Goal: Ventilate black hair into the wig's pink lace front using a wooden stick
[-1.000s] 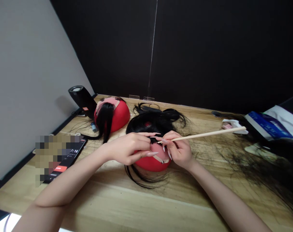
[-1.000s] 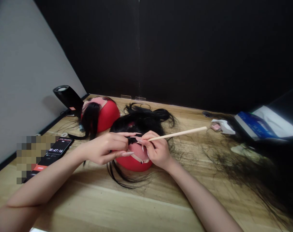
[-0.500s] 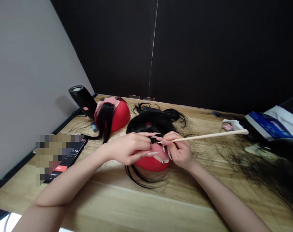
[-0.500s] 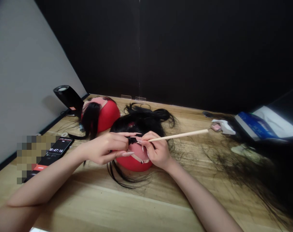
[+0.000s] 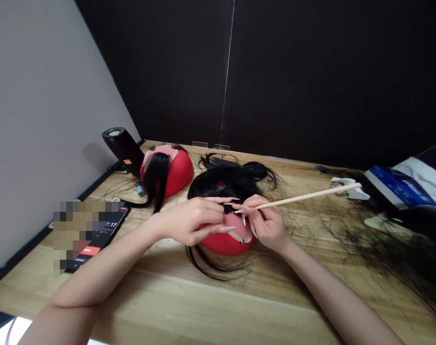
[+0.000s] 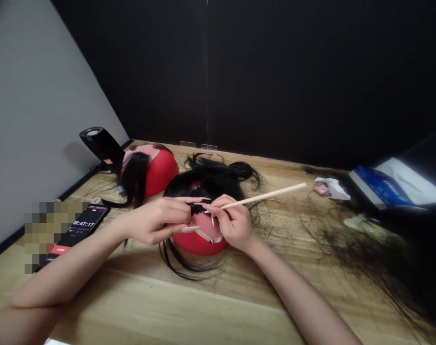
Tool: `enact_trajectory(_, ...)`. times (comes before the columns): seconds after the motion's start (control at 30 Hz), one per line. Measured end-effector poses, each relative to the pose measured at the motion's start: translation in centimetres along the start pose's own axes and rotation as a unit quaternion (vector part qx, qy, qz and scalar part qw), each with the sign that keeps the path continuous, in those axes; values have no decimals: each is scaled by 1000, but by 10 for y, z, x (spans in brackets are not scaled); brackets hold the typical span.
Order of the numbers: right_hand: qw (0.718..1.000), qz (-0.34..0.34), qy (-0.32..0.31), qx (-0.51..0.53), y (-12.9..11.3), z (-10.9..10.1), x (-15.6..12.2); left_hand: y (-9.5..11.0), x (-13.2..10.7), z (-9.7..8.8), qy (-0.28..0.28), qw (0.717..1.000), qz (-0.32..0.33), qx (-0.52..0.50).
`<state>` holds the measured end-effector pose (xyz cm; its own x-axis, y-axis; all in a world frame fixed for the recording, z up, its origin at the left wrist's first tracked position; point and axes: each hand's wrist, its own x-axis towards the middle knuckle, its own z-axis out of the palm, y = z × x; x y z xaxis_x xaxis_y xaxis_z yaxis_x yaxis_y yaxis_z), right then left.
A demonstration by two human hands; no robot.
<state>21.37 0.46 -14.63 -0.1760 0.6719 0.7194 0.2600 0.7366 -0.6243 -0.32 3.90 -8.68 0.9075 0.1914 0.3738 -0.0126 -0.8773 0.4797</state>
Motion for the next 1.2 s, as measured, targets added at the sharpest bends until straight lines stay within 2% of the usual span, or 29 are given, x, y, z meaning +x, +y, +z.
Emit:
enact_trajectory(0.43, 1000, 19, 3, -4, -2, 0, 1, 1, 1, 0, 0, 1000, -2, 0)
enact_trajectory(0.63, 1000, -14, 3, -23, -2, -1, 3, 0, 0, 0, 2, 1000, 1, -5)
enact_trajectory(0.9, 999, -24, 0, -22, 0, -1, 1, 1, 1, -1, 2, 1000, 0, -5)
enact_trajectory(1.2, 1000, 14, 2, -5, -2, -1, 3, 2, 1, -1, 2, 1000, -3, -1)
